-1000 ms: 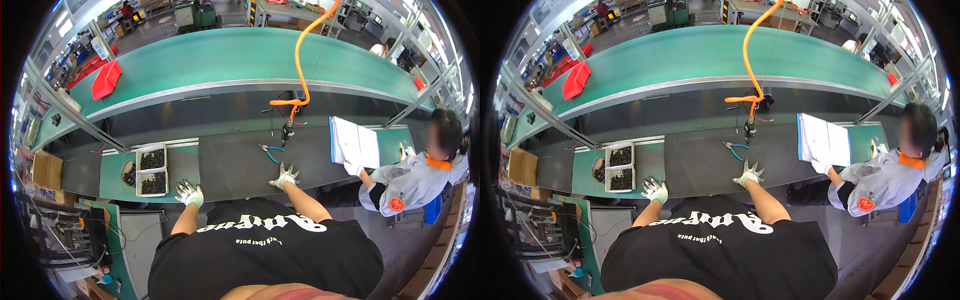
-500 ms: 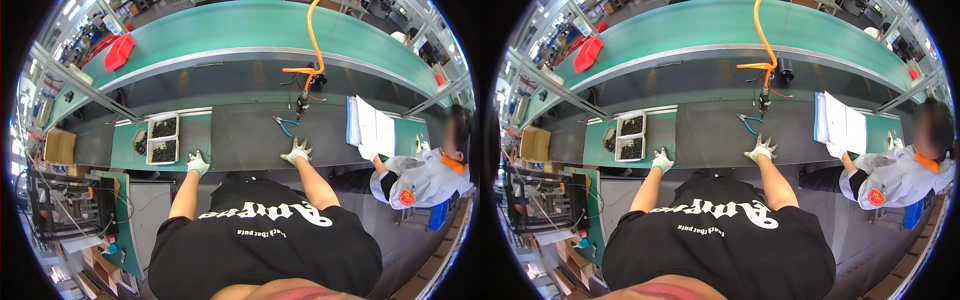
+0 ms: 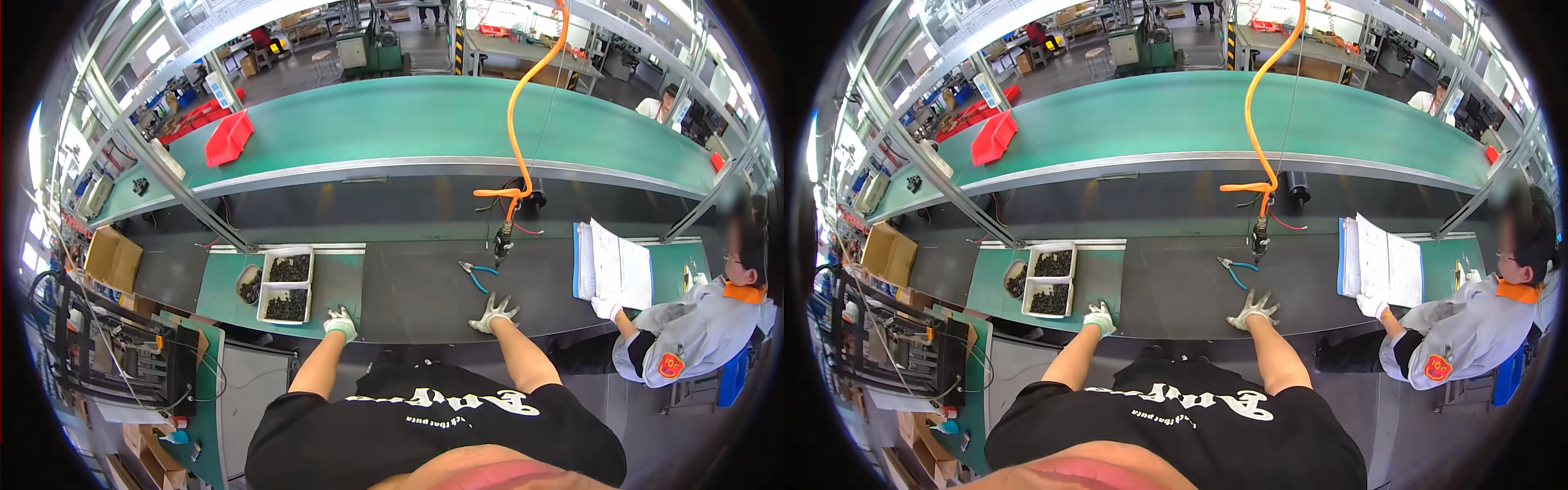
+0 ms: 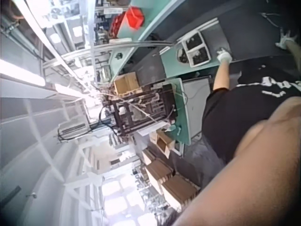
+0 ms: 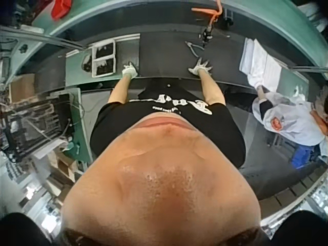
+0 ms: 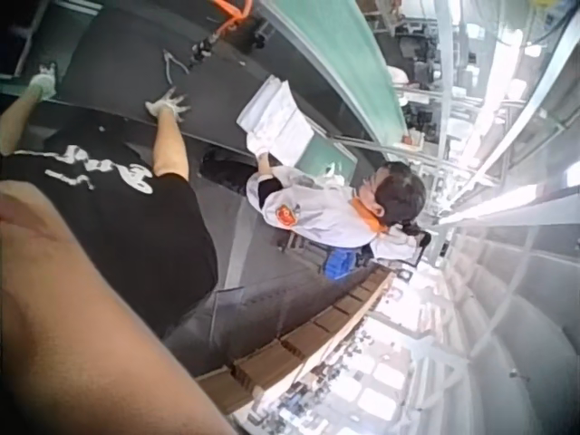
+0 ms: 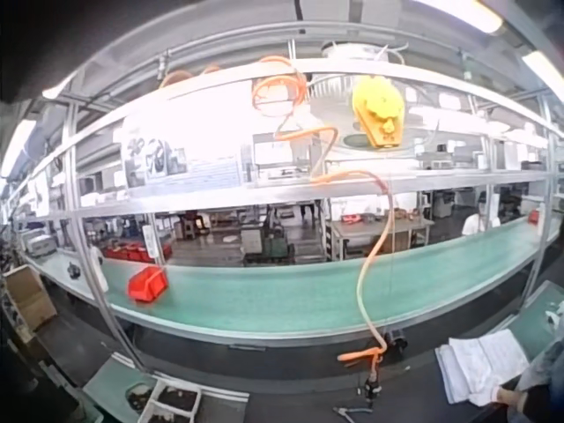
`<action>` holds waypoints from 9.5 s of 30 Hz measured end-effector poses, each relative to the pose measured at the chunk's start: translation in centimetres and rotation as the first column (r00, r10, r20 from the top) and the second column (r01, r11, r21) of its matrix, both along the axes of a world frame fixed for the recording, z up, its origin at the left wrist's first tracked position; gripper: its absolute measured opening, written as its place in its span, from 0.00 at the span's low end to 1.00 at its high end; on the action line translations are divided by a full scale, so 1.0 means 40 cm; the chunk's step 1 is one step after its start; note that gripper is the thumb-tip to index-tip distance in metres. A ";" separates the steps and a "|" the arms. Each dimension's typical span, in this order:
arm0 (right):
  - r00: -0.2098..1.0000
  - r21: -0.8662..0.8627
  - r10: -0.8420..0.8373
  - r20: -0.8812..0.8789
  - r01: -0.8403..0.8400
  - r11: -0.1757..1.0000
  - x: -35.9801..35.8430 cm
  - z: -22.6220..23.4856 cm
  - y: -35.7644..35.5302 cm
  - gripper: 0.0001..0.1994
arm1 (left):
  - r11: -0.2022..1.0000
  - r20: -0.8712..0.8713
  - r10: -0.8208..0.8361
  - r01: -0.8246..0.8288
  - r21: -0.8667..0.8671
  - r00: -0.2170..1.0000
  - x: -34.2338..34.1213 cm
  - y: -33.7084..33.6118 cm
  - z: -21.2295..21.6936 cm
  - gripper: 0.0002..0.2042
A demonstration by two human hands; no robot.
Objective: Assembling electric motors and fan units using power tools at a manual station.
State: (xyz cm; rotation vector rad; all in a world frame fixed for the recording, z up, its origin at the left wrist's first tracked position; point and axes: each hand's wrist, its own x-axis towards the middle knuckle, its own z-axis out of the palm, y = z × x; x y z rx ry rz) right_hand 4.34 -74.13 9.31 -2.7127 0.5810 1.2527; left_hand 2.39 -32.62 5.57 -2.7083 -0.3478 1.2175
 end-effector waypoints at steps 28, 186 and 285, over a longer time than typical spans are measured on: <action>0.995 -0.028 0.008 -0.099 -0.011 1.000 0.050 0.035 0.057 0.71 | 0.970 0.041 0.230 -0.225 -0.096 0.972 0.023 0.035 0.080 0.67; 0.325 -0.167 0.084 0.942 0.238 0.957 -0.086 -0.266 0.048 0.26 | 0.935 0.984 0.015 0.347 -0.076 0.176 0.046 0.149 -0.146 0.20; 0.687 0.930 -0.667 0.288 -0.368 0.022 0.446 -0.321 0.656 0.24 | 0.354 0.706 0.547 0.640 -0.682 0.450 0.352 -0.042 -0.139 0.30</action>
